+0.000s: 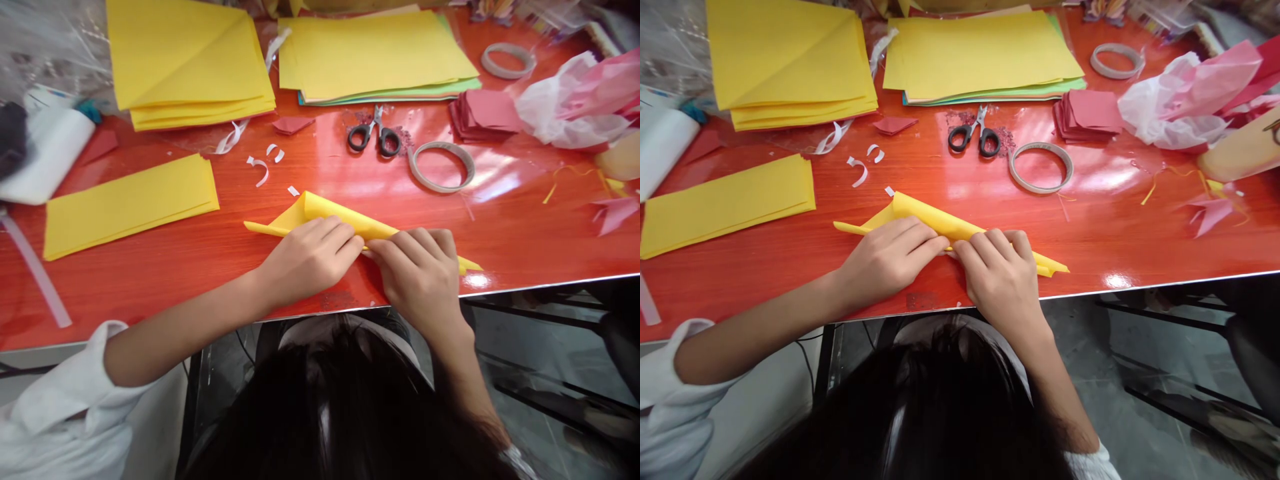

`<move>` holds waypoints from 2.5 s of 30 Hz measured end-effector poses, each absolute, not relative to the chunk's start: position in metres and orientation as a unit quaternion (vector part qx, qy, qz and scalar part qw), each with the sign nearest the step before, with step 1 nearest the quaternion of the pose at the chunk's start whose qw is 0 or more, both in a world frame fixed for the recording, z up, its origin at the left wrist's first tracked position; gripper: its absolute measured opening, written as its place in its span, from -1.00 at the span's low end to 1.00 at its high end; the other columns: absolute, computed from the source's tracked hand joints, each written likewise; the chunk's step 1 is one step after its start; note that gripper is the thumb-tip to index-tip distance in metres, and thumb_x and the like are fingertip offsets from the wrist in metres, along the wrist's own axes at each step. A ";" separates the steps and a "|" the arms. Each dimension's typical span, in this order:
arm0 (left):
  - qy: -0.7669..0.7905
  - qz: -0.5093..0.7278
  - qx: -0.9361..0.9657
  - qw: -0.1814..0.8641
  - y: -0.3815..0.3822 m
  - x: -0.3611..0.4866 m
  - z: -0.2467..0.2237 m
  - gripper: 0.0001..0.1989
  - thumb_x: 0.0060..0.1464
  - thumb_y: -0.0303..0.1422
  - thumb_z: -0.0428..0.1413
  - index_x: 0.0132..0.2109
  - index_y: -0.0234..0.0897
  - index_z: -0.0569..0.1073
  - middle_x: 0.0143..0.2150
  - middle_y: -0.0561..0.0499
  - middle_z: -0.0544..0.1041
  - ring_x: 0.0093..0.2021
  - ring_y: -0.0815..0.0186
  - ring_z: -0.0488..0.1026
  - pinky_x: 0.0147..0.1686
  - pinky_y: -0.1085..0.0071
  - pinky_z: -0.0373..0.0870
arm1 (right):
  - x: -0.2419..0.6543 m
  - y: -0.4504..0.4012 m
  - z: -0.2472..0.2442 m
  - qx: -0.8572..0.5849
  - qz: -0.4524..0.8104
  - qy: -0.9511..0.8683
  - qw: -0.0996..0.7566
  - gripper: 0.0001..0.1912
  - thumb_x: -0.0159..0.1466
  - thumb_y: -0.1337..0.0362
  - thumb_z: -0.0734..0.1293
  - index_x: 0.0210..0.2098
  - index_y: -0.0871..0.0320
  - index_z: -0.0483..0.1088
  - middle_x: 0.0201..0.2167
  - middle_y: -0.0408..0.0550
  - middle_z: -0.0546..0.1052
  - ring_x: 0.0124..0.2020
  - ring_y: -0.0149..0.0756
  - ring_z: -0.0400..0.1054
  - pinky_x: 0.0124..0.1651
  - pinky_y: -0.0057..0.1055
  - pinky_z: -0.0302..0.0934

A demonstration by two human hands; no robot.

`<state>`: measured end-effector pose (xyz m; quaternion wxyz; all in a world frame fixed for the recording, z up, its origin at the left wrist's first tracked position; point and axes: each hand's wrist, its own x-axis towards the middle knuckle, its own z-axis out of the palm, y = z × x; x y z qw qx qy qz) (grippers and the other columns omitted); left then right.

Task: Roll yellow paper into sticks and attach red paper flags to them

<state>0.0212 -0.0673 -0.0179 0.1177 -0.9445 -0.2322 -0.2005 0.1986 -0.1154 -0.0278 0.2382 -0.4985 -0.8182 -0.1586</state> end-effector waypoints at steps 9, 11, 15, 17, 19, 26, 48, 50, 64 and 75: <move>-0.219 -0.197 -0.943 0.152 -0.068 0.022 -0.019 -0.81 0.21 -0.49 -0.10 -0.26 -0.43 0.39 -0.42 -0.04 0.42 -0.36 0.27 0.37 -0.34 0.37 0.31 | 0.198 -0.115 -0.028 -0.501 -0.173 -0.814 0.236 -0.92 0.27 0.31 0.24 -0.30 0.14 0.37 -0.51 -0.17 0.44 -0.42 -0.34 0.18 -0.27 -0.34 -0.01; -0.219 -0.196 -0.941 0.165 -0.068 0.022 -0.019 -0.82 0.20 -0.51 -0.10 -0.27 -0.43 0.39 -0.43 -0.03 0.41 -0.38 0.27 0.37 -0.36 0.37 0.31 | 0.198 -0.115 -0.028 -0.499 -0.175 -0.816 0.234 -0.93 0.26 0.32 0.24 -0.28 0.14 0.36 -0.51 -0.18 0.45 -0.42 -0.34 0.18 -0.28 -0.34 -0.01; -0.219 -0.197 -0.941 0.165 -0.068 0.021 -0.018 -0.82 0.20 -0.51 -0.11 -0.25 -0.43 0.39 -0.43 -0.02 0.41 -0.38 0.29 0.37 -0.36 0.38 0.31 | 0.200 -0.115 -0.030 -0.501 -0.179 -0.813 0.237 -0.94 0.24 0.38 0.24 -0.32 0.14 0.36 -0.51 -0.18 0.45 -0.41 -0.34 0.18 -0.29 -0.33 -0.01; -0.210 -0.199 -0.944 0.159 -0.068 0.022 -0.018 -0.82 0.21 -0.50 -0.10 -0.23 -0.43 0.39 -0.41 -0.02 0.42 -0.36 0.29 0.37 -0.34 0.38 0.32 | 0.201 -0.115 -0.030 -0.506 -0.177 -0.810 0.239 -0.94 0.24 0.38 0.25 -0.33 0.14 0.36 -0.50 -0.17 0.45 -0.40 -0.33 0.18 -0.29 -0.33 0.00; -0.203 -0.201 -0.946 0.156 -0.068 0.022 -0.017 -0.82 0.21 -0.49 -0.10 -0.22 -0.43 0.39 -0.41 -0.02 0.43 -0.36 0.29 0.38 -0.33 0.39 0.32 | 0.201 -0.115 -0.030 -0.508 -0.176 -0.809 0.239 -0.93 0.24 0.37 0.25 -0.33 0.14 0.37 -0.50 -0.16 0.45 -0.40 -0.32 0.18 -0.29 -0.33 0.00; -0.215 -0.215 -0.938 0.165 -0.068 0.022 -0.018 -0.81 0.20 -0.51 -0.10 -0.27 -0.42 0.40 -0.44 -0.02 0.43 -0.40 0.30 0.38 -0.38 0.40 0.33 | 0.199 -0.115 -0.029 -0.509 -0.156 -0.815 0.230 -0.90 0.25 0.34 0.23 -0.32 0.15 0.40 -0.45 -0.10 0.45 -0.39 -0.29 0.15 -0.30 -0.32 0.00; -0.233 -0.209 -0.933 0.178 -0.065 0.021 -0.020 -0.81 0.20 -0.49 -0.08 -0.28 -0.38 0.42 -0.42 -0.02 0.45 -0.37 0.28 0.39 -0.37 0.37 0.31 | 0.197 -0.115 -0.028 -0.511 -0.131 -0.816 0.235 -0.86 0.28 0.31 0.21 -0.24 0.20 0.37 -0.48 -0.08 0.40 -0.39 -0.27 0.13 -0.29 -0.33 0.05; -0.237 -0.203 -0.936 0.161 -0.066 0.022 -0.020 -0.80 0.21 -0.49 -0.10 -0.26 -0.38 0.42 -0.39 -0.03 0.45 -0.34 0.28 0.39 -0.35 0.38 0.31 | 0.197 -0.116 -0.029 -0.513 -0.134 -0.815 0.236 -0.88 0.28 0.34 0.19 -0.30 0.19 0.37 -0.51 -0.09 0.39 -0.40 -0.28 0.13 -0.28 -0.33 0.05; -0.235 -0.195 -0.944 0.122 -0.067 0.021 -0.017 -0.75 0.24 -0.49 -0.18 -0.25 -0.41 0.39 -0.38 -0.06 0.46 -0.34 0.31 0.39 -0.32 0.39 0.32 | 0.199 -0.115 -0.029 -0.503 -0.115 -0.809 0.281 -0.88 0.28 0.37 0.20 -0.21 0.14 0.33 -0.43 -0.13 0.53 -0.41 -0.37 0.34 -0.23 -0.38 0.09; -0.236 -0.188 -0.942 0.145 -0.066 0.021 -0.020 -0.79 0.22 -0.48 -0.12 -0.26 -0.38 0.41 -0.39 -0.04 0.43 -0.33 0.27 0.37 -0.34 0.37 0.31 | 0.200 -0.116 -0.031 -0.518 -0.138 -0.798 0.276 -0.92 0.26 0.33 0.25 -0.35 0.12 0.38 -0.45 -0.12 0.48 -0.41 -0.33 0.24 -0.29 -0.35 0.06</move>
